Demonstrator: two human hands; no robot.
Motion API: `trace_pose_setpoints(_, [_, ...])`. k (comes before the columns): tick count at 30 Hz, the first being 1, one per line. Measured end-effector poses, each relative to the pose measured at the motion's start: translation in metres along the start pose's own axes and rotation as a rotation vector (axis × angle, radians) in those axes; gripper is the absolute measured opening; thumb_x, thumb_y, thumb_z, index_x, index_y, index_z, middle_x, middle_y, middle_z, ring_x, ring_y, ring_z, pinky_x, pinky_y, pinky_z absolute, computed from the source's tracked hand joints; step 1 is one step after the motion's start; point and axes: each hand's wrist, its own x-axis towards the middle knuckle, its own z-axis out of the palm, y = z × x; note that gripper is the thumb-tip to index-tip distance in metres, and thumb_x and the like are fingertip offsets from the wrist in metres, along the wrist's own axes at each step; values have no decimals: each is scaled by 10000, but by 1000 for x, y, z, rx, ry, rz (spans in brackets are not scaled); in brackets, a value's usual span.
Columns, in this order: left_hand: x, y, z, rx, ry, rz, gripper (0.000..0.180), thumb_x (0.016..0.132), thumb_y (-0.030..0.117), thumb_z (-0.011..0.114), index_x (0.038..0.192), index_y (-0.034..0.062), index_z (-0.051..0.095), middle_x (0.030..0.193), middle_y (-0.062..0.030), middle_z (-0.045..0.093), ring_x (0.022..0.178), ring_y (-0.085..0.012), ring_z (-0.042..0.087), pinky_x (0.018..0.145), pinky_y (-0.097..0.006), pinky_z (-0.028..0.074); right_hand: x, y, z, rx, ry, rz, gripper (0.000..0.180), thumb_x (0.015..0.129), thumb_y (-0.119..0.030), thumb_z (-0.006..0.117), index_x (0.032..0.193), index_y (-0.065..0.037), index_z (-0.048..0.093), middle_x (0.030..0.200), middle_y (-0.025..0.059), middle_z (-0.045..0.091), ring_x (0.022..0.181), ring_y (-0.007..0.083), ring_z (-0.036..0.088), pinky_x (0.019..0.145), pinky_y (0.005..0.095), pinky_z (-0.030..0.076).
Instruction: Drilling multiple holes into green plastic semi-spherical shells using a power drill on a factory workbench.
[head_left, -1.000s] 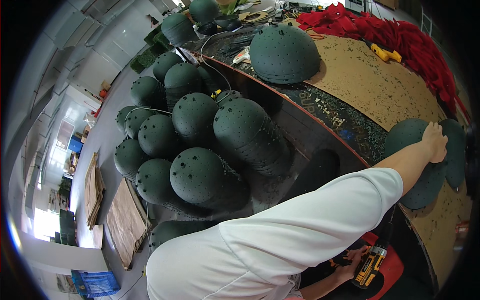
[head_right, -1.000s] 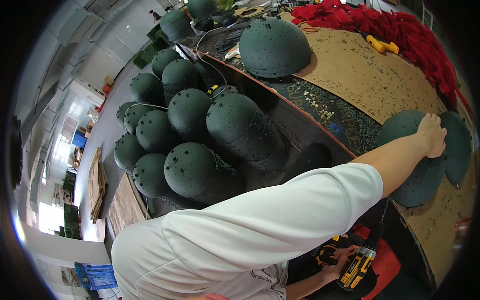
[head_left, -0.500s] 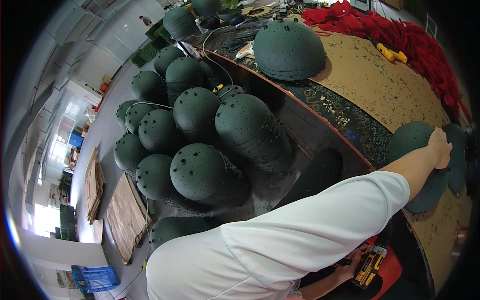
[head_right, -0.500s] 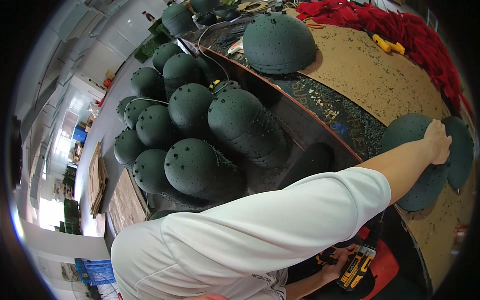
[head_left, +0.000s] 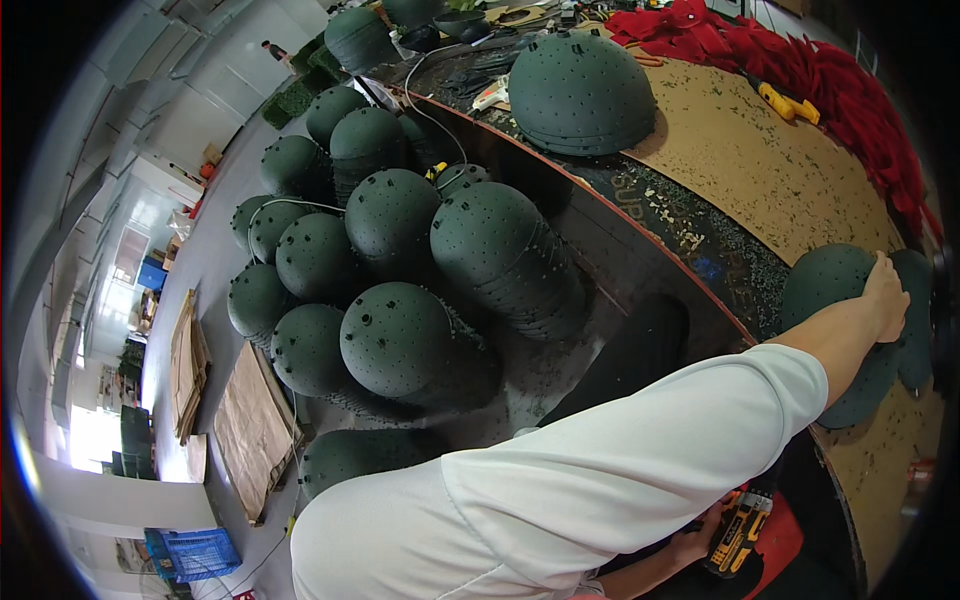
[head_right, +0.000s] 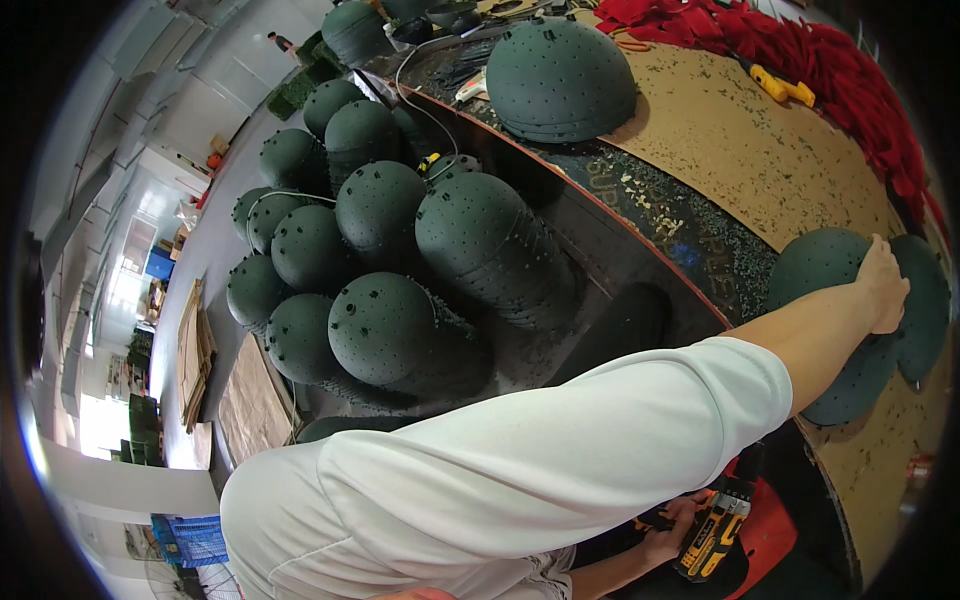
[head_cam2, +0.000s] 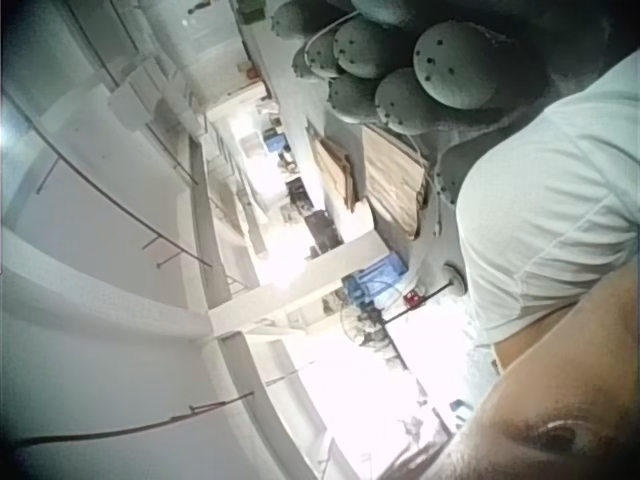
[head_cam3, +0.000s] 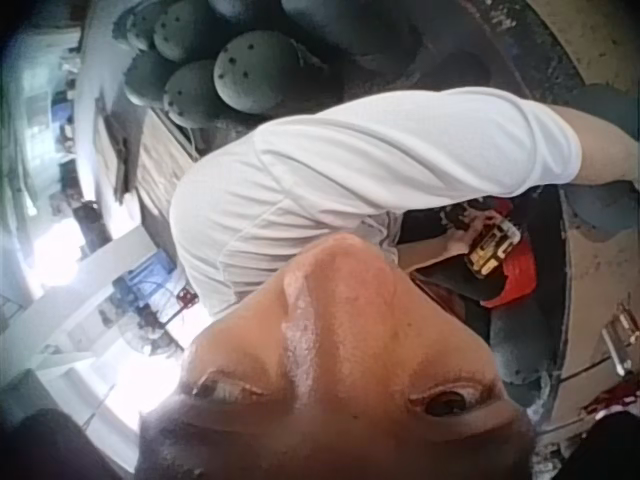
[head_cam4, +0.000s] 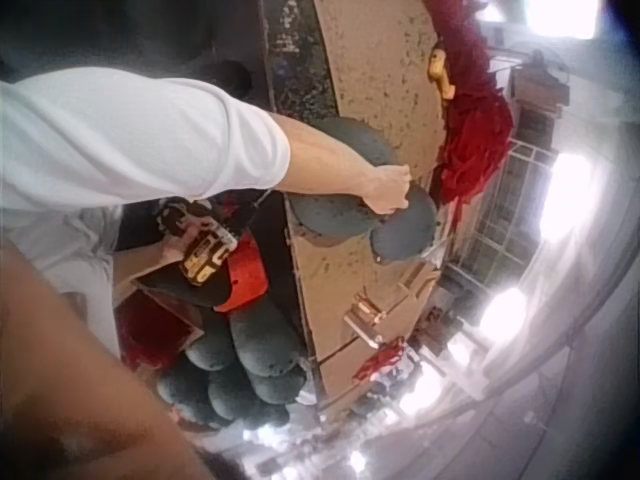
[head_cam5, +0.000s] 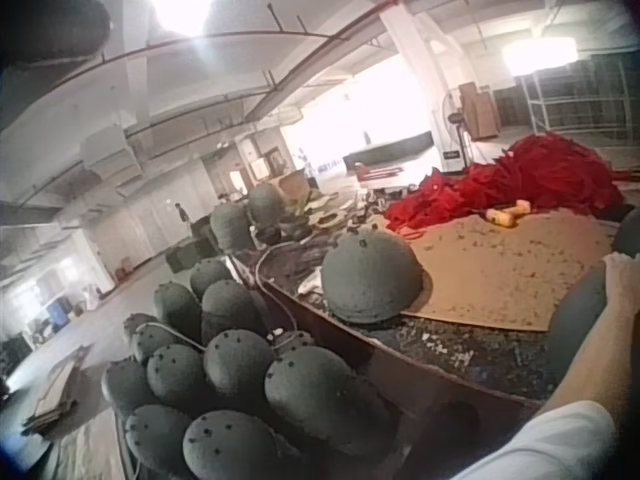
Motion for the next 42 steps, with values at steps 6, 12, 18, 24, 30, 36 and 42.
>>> trace_pose_setpoints(6, [1,-1,8,-95,86,-3,558,926,364,465,1432,137,535,1489,-255,429,1419,-419,351,1172,-572,178,5,-4,8,-79,-18,4,242,988,-215,483,1169,-89,584,1025,5,518,872,139,502,784,293,448])
trace_pose_setpoints(12, [5,-2,9,-94,44,-20,565,900,352,501,1423,142,545,1478,-280,403,1408,-441,328,1160,-571,193,59,-31,39,-443,16,-202,278,996,-268,466,1195,-125,597,1095,2,531,944,154,524,824,310,465])
trace_pose_setpoints(18, [2,-3,11,-182,144,-20,617,848,359,567,1414,116,549,1480,-286,386,1392,-451,337,1155,-572,206,214,-111,100,-1056,285,-567,314,1004,-321,448,1221,-161,610,1166,0,545,1016,168,546,864,327,481])
trace_pose_setpoints(24, [5,-3,9,-95,81,32,668,843,381,586,1444,95,516,1530,-223,369,1425,-456,304,1166,-581,196,317,-165,181,-1626,434,-320,352,1013,-374,430,1247,-197,624,1236,-3,558,1088,183,568,904,344,498])
trace_pose_setpoints(30, [10,-1,14,-58,-18,10,669,845,395,579,1437,87,526,1545,-201,366,1436,-451,292,1165,-590,192,336,-173,215,-1819,427,-195,390,1021,-427,413,1273,-233,637,1306,-5,571,1160,197,590,944,361,515])
trace_pose_setpoints(36, [13,-1,23,-60,90,14,677,836,415,586,1425,85,539,1536,-208,372,1409,-452,324,1153,-588,208,333,-172,219,-1801,447,-190,386,1018,-430,416,1260,-247,656,1314,-20,574,1180,192,589,946,368,523])
trace_pose_setpoints(42, [15,0,23,-87,141,6,689,827,436,596,1425,97,542,1527,-213,375,1390,-451,344,1144,-591,219,337,-166,216,-1826,456,-231,367,1018,-398,421,1248,-245,663,1325,-27,552,1193,188,568,946,367,522])
